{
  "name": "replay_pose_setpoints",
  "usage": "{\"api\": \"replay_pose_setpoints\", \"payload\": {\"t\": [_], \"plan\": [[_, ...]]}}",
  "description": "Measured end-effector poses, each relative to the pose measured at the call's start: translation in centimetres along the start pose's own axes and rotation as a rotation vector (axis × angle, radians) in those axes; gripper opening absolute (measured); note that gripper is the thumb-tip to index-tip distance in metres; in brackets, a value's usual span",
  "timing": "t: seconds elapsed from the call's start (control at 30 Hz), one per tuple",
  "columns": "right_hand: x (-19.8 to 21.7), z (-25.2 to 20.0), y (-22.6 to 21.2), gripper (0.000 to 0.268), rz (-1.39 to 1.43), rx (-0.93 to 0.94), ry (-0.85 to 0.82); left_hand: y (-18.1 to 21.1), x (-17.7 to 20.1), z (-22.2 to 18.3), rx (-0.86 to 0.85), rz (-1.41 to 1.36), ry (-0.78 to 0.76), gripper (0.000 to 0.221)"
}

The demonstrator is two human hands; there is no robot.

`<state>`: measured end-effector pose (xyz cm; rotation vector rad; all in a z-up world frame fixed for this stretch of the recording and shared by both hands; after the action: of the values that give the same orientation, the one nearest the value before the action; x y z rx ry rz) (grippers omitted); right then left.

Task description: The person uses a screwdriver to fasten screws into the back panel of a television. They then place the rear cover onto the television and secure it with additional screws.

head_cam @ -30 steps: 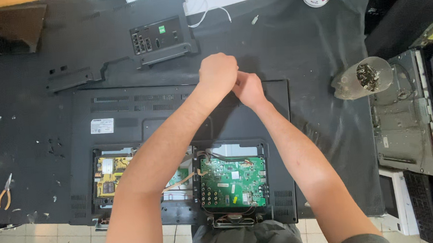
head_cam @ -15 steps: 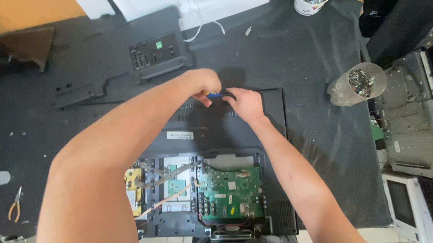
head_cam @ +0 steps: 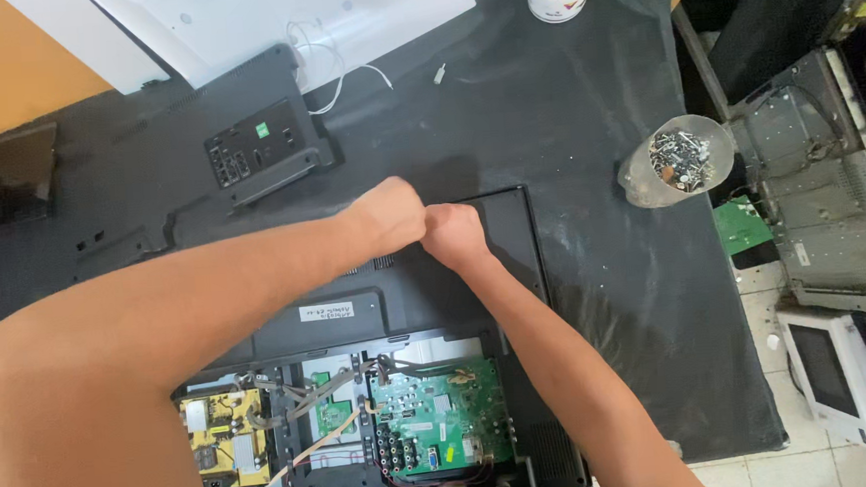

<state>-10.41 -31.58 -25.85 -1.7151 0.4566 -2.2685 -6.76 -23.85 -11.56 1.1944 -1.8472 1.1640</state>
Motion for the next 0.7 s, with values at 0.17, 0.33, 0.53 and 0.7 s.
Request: {"api": "replay_pose_setpoints", "payload": {"t": [0.17, 0.33, 0.53, 0.7], "plan": [[6.1, 0.8, -2.5, 0.024, 0.086, 0.042, -0.010, -6.6, -2.0, 2.1, 0.502, -0.674, -0.490, 0.013], [6.6, 0.4, -2.9, 0.016, 0.111, 0.043, 0.085, -5.4, -9.7, 0.4, 1.123, -1.509, -1.123, 0.050], [3.4, 0.0, -1.7, 0.034, 0.049, 0.078, 0.086, -3.3, -7.2, -0.1, 1.100, -1.478, -0.894, 0.018], [-0.9, -1.0, 0.1, 0.037, -0.011, 0.170, 0.118, 3.4, -10.9, 5.6, 0.216, -0.271, -0.238, 0.022]]}}
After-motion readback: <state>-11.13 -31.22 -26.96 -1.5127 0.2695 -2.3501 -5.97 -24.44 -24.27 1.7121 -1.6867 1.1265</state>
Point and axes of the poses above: each hand's wrist, its own z-axis towards the middle knuckle, its own x-axis out of the back of the hand, y = z × x, the point moved 6 cm from there along z, towards the middle knuckle, and after that the axes turned 7 degrees about x, right-handed, at the moved point
